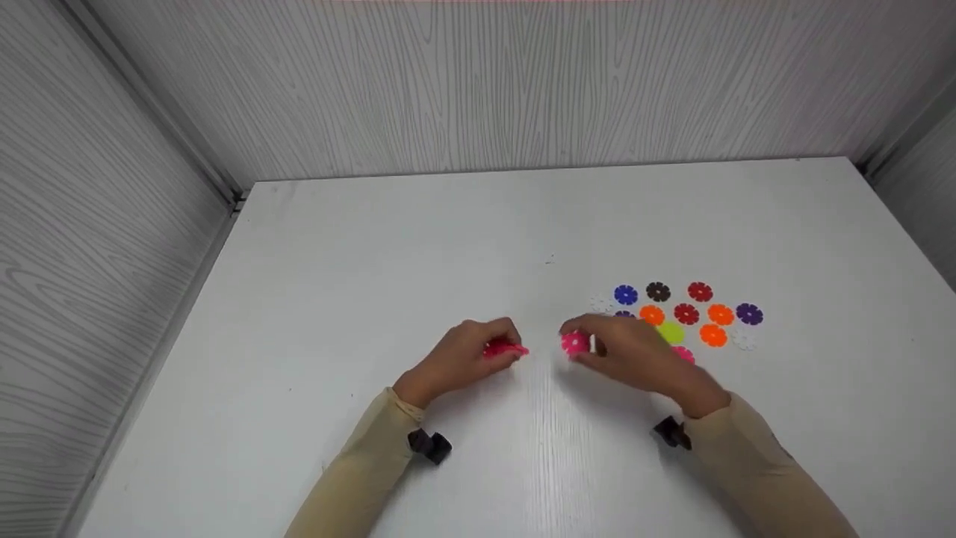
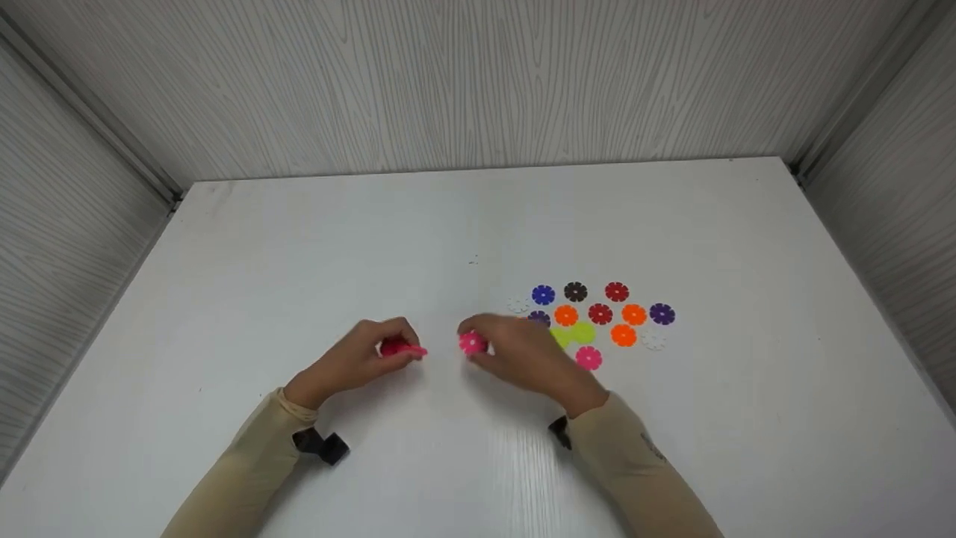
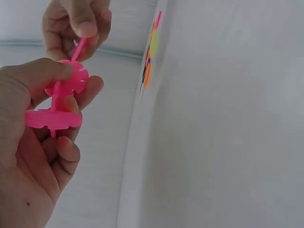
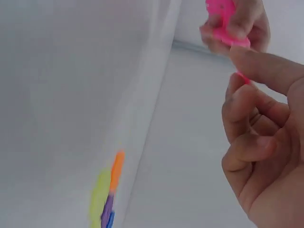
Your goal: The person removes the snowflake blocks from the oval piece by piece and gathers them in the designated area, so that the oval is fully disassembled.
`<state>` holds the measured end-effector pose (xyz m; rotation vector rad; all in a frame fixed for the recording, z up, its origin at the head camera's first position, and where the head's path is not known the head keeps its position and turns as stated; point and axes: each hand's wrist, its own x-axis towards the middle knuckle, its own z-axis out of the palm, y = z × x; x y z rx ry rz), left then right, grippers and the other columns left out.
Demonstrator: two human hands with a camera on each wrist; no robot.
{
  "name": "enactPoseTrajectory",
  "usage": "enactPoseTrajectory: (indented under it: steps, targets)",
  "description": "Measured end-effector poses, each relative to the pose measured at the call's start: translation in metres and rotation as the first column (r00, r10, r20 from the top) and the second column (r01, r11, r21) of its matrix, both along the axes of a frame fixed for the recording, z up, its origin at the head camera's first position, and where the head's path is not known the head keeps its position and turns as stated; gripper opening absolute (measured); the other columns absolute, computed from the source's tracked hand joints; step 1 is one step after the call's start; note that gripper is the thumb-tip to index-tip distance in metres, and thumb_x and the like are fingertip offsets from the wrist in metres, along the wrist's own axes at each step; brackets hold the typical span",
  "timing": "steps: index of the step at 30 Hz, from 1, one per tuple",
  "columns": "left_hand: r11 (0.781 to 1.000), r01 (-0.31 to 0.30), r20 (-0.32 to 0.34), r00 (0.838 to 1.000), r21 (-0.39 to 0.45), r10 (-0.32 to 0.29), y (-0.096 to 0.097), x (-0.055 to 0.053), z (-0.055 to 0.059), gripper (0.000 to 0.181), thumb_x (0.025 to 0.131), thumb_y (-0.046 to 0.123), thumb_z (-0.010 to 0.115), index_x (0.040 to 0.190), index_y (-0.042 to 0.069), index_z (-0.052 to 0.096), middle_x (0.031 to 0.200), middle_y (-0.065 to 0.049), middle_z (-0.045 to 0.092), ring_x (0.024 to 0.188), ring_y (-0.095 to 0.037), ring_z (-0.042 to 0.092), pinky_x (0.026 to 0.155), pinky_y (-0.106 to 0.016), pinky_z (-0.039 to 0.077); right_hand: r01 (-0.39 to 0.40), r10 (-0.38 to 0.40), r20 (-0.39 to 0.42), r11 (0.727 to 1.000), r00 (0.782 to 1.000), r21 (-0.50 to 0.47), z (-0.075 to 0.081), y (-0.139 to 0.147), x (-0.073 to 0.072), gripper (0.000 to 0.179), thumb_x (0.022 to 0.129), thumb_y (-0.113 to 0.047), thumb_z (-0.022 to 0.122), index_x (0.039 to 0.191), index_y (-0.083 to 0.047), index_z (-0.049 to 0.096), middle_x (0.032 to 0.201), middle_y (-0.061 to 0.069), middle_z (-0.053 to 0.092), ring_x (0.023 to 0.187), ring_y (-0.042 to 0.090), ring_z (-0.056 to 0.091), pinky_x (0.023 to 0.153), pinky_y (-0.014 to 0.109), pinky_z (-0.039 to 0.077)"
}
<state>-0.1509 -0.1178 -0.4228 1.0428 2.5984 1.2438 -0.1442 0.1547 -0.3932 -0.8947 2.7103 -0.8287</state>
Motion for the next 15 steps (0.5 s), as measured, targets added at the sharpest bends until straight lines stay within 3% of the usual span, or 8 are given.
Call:
enactPoseTrajectory:
  steps: [3,5,7,11,15]
  targets:
    - [0.990,-0.133,0.024,0.991,0.040,0.132,-0.019,-0.007,-0.002,0.006,0.090,0.011,0.065,0.095,0.009,0.061,0.088,-0.004,0.069,0.073,-0.009,0.054,0.067,-0.019,0.046,0.104,-0.104,-0.001,0.995,0.995,-0.007,0.004,0.027,-0.011,0.036,0.087,-0.010,0.070,0.123,-0.010,0.063,0.099,0.003,0.067,0.079,0.014,0.055,0.062,0.020,0.047]
    - [0.982,-0.180,0.077,0.981,0.057,0.176,-0.028,-0.011,-0.003,0.007,0.090,0.010,0.065,0.096,0.010,0.061,0.089,-0.003,0.069,0.074,-0.010,0.054,0.066,-0.020,0.046,0.138,-0.137,0.045,0.990,0.990,-0.011,0.006,0.041,-0.016,0.038,0.088,-0.008,0.069,0.125,-0.009,0.062,0.104,0.006,0.066,0.084,0.017,0.055,0.064,0.021,0.047]
    - [0.983,-0.181,0.114,0.978,0.036,0.175,-0.033,-0.014,-0.002,0.007,0.091,0.013,0.064,0.097,0.011,0.061,0.089,-0.002,0.070,0.072,-0.010,0.055,0.066,-0.020,0.046,0.126,-0.126,0.084,0.992,0.988,0.001,0.007,0.048,-0.019,0.039,0.088,-0.009,0.068,0.127,-0.009,0.060,0.111,0.009,0.065,0.086,0.020,0.055,0.065,0.021,0.048]
    - [0.988,-0.151,0.127,0.980,-0.025,0.153,-0.033,-0.016,-0.002,0.009,0.093,0.021,0.063,0.098,0.014,0.061,0.086,-0.003,0.071,0.064,-0.008,0.057,0.063,-0.021,0.045,0.100,-0.104,0.141,0.994,0.985,0.033,0.004,0.050,-0.023,0.039,0.090,-0.013,0.066,0.129,-0.012,0.060,0.116,0.009,0.065,0.086,0.020,0.055,0.066,0.023,0.049]
    - [0.986,-0.156,0.175,0.971,-0.055,0.164,-0.033,-0.016,-0.005,0.006,0.093,0.021,0.062,0.098,0.018,0.062,0.081,-0.003,0.072,0.060,-0.008,0.057,0.059,-0.022,0.043,0.099,-0.110,0.202,0.993,0.973,0.064,0.001,0.051,-0.025,0.039,0.092,-0.016,0.064,0.131,-0.016,0.059,0.107,0.006,0.066,0.077,0.018,0.058,0.063,0.025,0.048]
